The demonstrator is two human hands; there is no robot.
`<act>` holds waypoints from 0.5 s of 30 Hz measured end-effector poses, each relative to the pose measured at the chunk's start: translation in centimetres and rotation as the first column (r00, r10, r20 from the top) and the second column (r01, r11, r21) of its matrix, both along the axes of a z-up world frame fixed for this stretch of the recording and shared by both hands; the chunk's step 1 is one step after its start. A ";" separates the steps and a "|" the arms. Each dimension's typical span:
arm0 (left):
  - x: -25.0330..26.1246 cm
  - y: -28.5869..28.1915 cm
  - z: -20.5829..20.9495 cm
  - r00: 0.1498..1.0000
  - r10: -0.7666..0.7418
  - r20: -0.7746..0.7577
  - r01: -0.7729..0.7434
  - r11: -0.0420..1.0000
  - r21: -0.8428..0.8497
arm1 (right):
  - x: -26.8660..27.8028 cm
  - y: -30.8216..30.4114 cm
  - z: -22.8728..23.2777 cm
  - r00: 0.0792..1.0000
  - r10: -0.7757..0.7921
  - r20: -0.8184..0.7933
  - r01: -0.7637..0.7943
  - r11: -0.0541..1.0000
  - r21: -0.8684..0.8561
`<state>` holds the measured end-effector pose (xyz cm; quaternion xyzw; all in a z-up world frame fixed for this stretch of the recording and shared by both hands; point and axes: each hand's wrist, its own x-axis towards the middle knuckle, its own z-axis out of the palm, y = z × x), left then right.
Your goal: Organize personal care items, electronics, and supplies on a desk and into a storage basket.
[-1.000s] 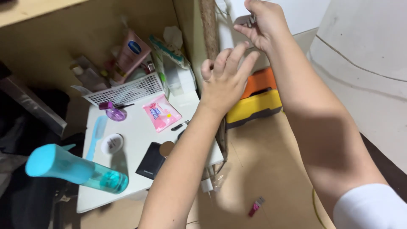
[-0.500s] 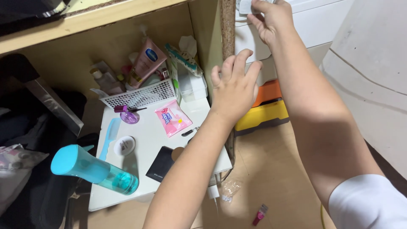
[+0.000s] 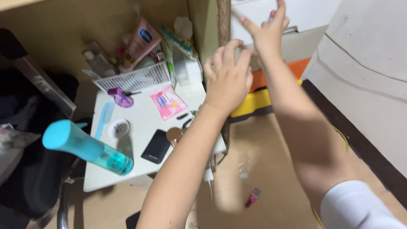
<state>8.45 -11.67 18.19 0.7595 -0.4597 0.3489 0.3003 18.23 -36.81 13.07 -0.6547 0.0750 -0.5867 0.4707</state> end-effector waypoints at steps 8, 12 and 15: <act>-3.4 1.5 -4.3 0.970 -0.145 -0.197 0.114 0.980 -0.162 | -14.2 14.3 -2.6 0.840 0.465 0.279 -0.539 0.774 0.332; -3.9 3.3 -10.3 0.836 -0.413 -0.362 0.278 0.887 -0.369 | -18.4 17.5 -7.8 0.832 0.474 0.289 -0.552 0.762 0.339; -6.6 6.6 -12.8 0.791 -0.396 -0.466 0.181 0.879 -0.441 | -20.9 20.8 -9.5 0.868 0.477 0.141 -0.492 0.785 0.376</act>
